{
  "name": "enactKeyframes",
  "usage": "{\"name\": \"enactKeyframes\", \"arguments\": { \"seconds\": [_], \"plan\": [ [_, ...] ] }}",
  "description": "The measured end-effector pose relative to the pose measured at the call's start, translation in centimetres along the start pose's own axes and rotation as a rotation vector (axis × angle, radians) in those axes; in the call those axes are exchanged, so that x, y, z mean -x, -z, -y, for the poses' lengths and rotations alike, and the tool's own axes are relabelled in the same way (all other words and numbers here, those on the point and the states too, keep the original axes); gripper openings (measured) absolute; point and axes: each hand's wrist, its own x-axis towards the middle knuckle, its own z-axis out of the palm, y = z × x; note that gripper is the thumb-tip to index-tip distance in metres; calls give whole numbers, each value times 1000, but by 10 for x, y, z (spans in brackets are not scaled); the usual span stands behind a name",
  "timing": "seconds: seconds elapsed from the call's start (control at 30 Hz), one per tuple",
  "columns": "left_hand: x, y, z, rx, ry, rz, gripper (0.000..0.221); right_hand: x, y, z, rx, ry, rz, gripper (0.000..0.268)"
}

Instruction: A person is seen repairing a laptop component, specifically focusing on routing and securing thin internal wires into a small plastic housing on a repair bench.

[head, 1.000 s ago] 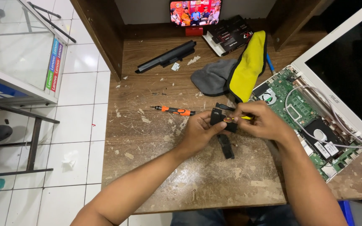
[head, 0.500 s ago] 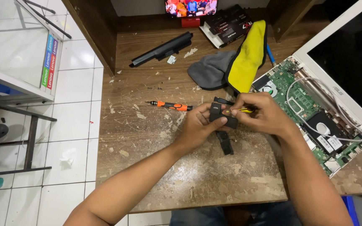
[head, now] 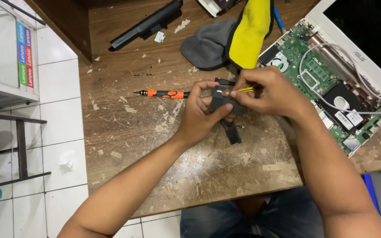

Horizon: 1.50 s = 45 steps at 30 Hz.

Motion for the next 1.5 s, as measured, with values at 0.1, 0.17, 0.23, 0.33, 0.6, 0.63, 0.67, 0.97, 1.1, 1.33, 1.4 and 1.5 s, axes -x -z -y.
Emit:
{"name": "enactKeyframes", "arguments": {
  "seconds": [0.1, 0.17, 0.23, 0.33, 0.6, 0.63, 0.67, 0.97, 1.1, 1.33, 1.4, 1.5],
  "plan": [
    [0, 2, 1, -55, -11, 11, 54, 7, 2, -20, 72, -4, -108, 9],
    [1, 1, 1, -75, -15, 12, 52, 9, 4, -25, 46, -12, -112, 9],
    [-2, 2, -2, -103, -26, 20, 50, 6, 5, -26, 22, -10, -127, 10],
    [0, 0, -4, -102, -35, 29, 49, 8, 0, -21, 21, -6, -88, 10],
    [-2, 15, 8, -83, -2, 42, 52, -6, 6, 3, 49, -59, 120, 13],
    [-3, 16, 11, -87, -11, 40, 52, -6, 6, 2, 52, -49, 120, 13],
    [-3, 18, 14, -99, 8, 38, 49, -4, 6, 1, 52, -75, 133, 14],
    [-4, 11, 0, -154, 44, 31, 45, -7, 9, 11, 84, -213, 140, 21],
    [-3, 10, 0, -128, 73, 31, 51, -4, 8, 7, 99, -248, 89, 24],
    [0, 9, -4, -77, 148, 8, 51, -9, -9, 10, 72, -241, 87, 25],
    [0, 8, 0, -52, 159, 4, 52, -8, -12, 7, 53, -245, 78, 25],
    [-2, 11, 6, -26, 170, 0, 52, -8, -12, 10, 68, -237, 74, 25]
  ]
}}
